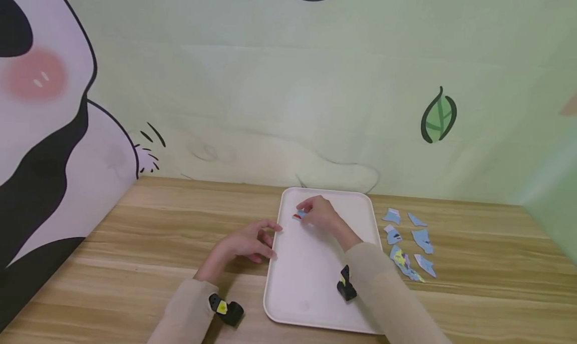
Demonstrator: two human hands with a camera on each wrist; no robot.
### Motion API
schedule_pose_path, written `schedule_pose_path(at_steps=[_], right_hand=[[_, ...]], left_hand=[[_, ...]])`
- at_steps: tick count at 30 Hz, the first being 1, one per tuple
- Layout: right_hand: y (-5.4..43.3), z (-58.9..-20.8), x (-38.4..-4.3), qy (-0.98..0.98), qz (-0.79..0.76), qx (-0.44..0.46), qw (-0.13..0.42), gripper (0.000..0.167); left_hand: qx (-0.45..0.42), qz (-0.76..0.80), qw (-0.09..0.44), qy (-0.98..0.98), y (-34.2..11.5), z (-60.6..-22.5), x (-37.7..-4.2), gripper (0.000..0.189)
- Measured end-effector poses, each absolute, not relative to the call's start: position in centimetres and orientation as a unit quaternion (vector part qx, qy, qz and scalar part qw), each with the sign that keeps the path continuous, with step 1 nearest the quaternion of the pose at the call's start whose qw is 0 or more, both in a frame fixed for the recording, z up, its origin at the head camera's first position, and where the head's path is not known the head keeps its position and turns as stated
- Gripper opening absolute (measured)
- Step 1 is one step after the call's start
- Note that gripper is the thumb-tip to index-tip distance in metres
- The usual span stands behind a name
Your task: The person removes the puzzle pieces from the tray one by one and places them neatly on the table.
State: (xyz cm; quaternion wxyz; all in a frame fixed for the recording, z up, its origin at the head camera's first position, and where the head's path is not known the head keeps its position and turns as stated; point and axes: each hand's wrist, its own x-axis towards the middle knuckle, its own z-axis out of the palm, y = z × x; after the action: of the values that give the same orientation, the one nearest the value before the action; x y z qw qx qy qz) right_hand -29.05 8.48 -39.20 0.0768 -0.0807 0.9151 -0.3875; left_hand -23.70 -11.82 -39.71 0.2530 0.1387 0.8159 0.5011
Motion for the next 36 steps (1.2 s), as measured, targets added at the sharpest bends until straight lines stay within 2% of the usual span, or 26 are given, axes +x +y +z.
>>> schedule_pose_path(at_steps=[8,18,27,36], right_hand=[[7.83,-39.14,-28.61,0.933,-0.337,-0.113,0.052,0.036],[7.71,-39.18,-28.63,0.933,-0.334,-0.136,0.013,0.029],[7.57,-39.08,-28.39,0.928,-0.354,-0.114,0.023,0.025],[8.08,-38.53,-28.37,0.925,-0.365,-0.091,0.057,0.027]], left_hand=[[0.141,0.506,0.253,0.813,-11.73,-39.67,-23.54,0.056],[0.135,0.502,0.252,0.816,-11.71,-39.50,-23.42,0.056],[0.140,0.504,0.249,0.815,-11.74,-39.60,-23.36,0.056],[0.129,0.502,0.252,0.817,-11.73,-39.61,-23.54,0.055]])
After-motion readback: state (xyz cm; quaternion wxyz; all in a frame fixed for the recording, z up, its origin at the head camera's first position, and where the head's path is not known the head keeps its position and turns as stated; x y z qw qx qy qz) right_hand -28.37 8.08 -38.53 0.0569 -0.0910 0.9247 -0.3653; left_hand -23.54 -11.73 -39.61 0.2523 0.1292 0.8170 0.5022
